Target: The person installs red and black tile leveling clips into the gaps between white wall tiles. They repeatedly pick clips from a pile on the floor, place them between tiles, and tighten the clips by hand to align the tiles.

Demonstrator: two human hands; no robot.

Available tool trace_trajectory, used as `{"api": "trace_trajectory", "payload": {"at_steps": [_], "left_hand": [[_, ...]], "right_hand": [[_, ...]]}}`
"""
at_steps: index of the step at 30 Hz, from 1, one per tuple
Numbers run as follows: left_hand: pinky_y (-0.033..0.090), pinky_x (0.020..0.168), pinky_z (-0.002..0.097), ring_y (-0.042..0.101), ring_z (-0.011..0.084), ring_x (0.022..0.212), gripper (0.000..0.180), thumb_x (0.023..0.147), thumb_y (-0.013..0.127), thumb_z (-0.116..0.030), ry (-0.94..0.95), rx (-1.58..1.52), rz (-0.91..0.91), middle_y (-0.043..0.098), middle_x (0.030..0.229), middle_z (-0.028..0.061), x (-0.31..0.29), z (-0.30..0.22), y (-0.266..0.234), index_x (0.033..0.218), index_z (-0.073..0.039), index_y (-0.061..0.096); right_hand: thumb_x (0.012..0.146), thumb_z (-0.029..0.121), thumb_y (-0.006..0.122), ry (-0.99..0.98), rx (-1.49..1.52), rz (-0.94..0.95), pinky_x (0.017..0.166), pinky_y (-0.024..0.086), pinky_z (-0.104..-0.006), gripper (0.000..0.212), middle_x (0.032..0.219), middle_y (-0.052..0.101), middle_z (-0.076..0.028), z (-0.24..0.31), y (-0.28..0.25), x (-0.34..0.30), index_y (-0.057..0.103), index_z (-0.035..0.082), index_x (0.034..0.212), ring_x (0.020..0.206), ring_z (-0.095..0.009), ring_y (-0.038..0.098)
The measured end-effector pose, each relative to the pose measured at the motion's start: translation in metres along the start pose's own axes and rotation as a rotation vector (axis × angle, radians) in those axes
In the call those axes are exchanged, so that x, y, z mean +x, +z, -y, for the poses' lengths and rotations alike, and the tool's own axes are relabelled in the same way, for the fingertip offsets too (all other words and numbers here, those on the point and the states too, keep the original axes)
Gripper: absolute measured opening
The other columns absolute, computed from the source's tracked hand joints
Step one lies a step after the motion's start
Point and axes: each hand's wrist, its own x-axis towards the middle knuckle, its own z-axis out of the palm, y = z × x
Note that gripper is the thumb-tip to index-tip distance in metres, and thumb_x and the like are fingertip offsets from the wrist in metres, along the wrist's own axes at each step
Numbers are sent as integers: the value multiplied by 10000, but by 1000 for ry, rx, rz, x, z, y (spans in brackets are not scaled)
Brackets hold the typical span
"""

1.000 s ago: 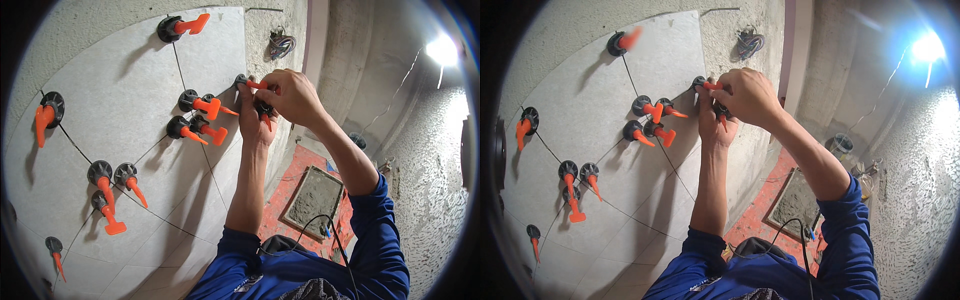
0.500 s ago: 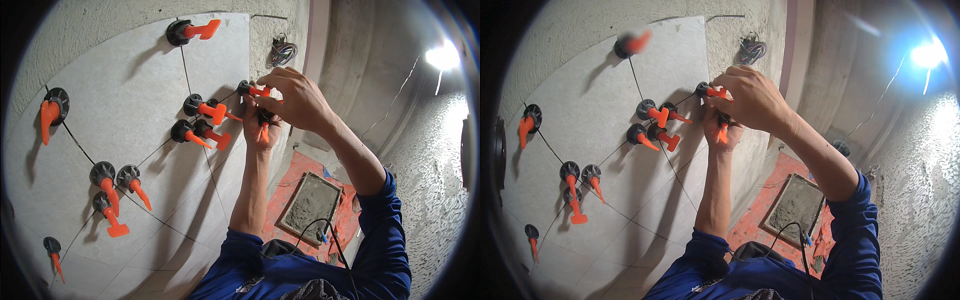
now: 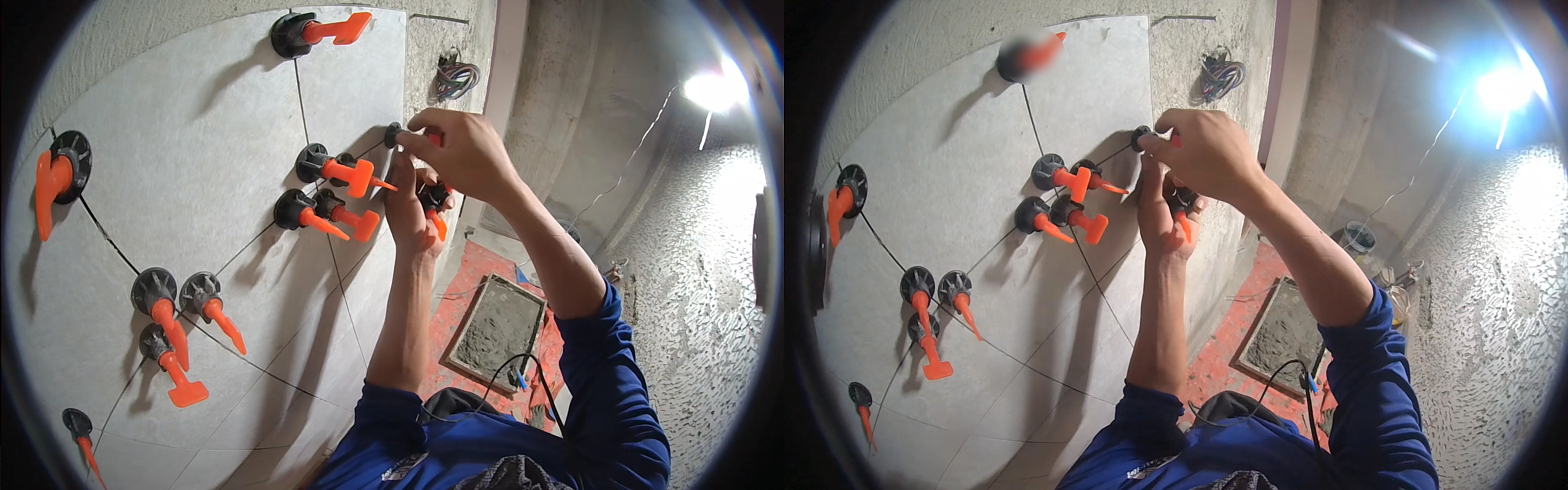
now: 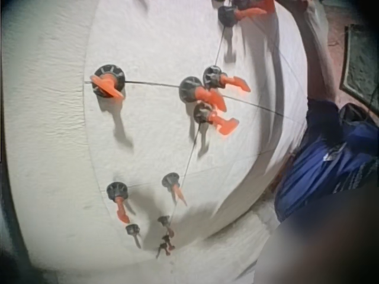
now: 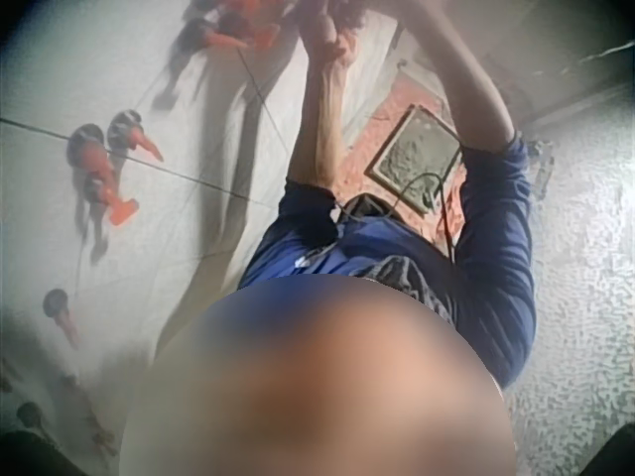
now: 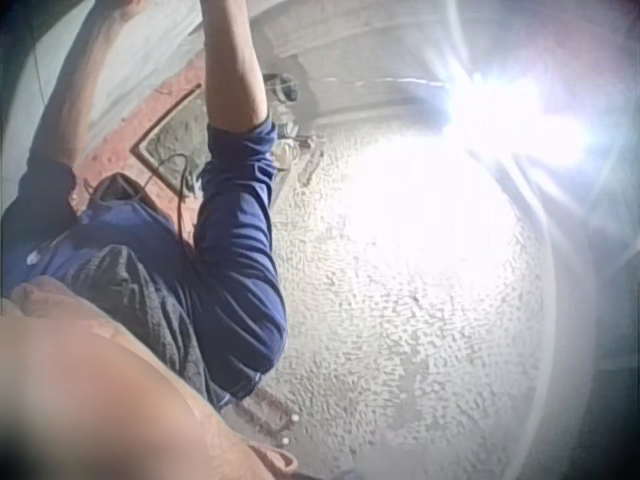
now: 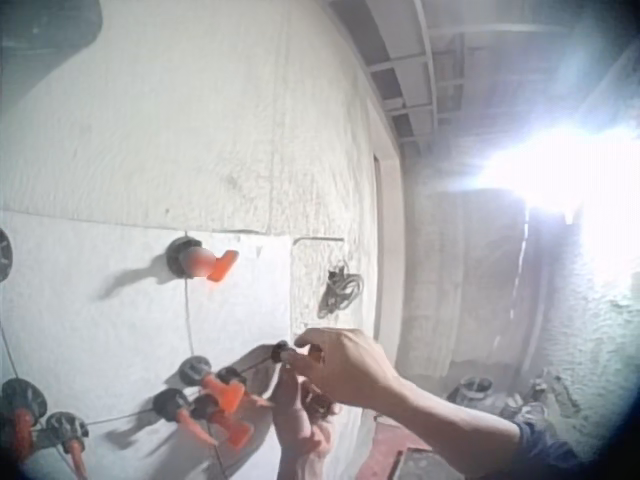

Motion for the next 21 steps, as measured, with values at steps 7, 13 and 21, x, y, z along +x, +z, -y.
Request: {"api": "trace_trajectory", "payload": {"at_steps": [7,13,21], "left_hand": [[395,490,260,555,140,602,507,930,485,-613,-33,176,-156,503,692,1,5,-11,22,1070,-131,562],[375,456,241,509,110,537,451,952,465,-588,-2,274,-261,504,670,-5,3,-15,34,968,-150,571],[333,458,262,470,118,509,401,979,402,-530,26,378,-203,515,704,-6,6,-19,37,957,-159,552]], "right_hand": [[858,371,590,113,176,64,637,480,-381,363,636,632,-136,-23,-11,-11,712,29,850,634,-267,622],[908,275,541,169,428,175,578,436,-290,349,621,537,-33,-24,-7,-4,678,-39,841,605,-91,483],[938,265,515,333,750,188,569,409,-292,346,632,528,-5,-31,10,-5,657,-12,788,606,-72,450]]}}
